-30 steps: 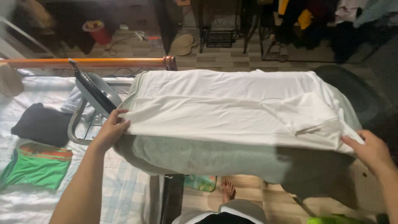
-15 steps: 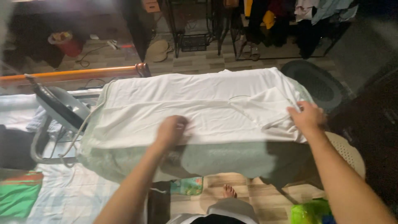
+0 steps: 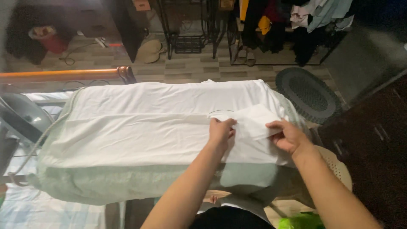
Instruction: Fold and iron clothes on a bed and ironing board.
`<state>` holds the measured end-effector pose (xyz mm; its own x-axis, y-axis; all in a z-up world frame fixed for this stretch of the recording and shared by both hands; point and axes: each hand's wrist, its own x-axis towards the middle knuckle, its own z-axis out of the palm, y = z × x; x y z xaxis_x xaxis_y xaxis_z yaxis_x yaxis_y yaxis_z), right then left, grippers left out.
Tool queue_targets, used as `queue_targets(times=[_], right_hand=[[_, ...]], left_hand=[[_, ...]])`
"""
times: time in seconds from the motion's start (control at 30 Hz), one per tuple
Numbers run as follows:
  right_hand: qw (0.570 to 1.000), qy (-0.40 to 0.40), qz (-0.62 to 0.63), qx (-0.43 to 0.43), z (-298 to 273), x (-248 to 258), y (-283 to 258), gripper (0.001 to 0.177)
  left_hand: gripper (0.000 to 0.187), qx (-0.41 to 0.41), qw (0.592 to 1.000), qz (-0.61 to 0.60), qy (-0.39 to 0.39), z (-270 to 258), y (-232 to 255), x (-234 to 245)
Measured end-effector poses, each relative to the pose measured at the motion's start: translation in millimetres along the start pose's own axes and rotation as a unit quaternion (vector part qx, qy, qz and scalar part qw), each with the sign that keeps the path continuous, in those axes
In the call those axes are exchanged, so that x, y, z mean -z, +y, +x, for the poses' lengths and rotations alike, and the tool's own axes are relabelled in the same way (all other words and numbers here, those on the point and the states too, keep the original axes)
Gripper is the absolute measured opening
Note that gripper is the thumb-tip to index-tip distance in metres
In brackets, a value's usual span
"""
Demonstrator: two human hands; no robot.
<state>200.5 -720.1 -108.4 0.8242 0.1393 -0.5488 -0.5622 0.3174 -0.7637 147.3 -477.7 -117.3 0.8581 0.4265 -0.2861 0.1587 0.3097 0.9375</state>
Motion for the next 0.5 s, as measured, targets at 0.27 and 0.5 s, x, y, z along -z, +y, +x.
queue_targets(times=[0.27,0.5], right_hand=[[0.998,-0.014,0.059,0.0,7.8,9.7,22.9,0.044],[0.879,0.127,-0.377,0.263,-65.8,-37.8,13.8,0.05]], left_hand=[[0.069,0.127,0.97,-0.156,-0.138,7.3,-4.3,49.7],[0.069,0.056,0.988,0.067,-0.131,-24.3,42.2,68.6]])
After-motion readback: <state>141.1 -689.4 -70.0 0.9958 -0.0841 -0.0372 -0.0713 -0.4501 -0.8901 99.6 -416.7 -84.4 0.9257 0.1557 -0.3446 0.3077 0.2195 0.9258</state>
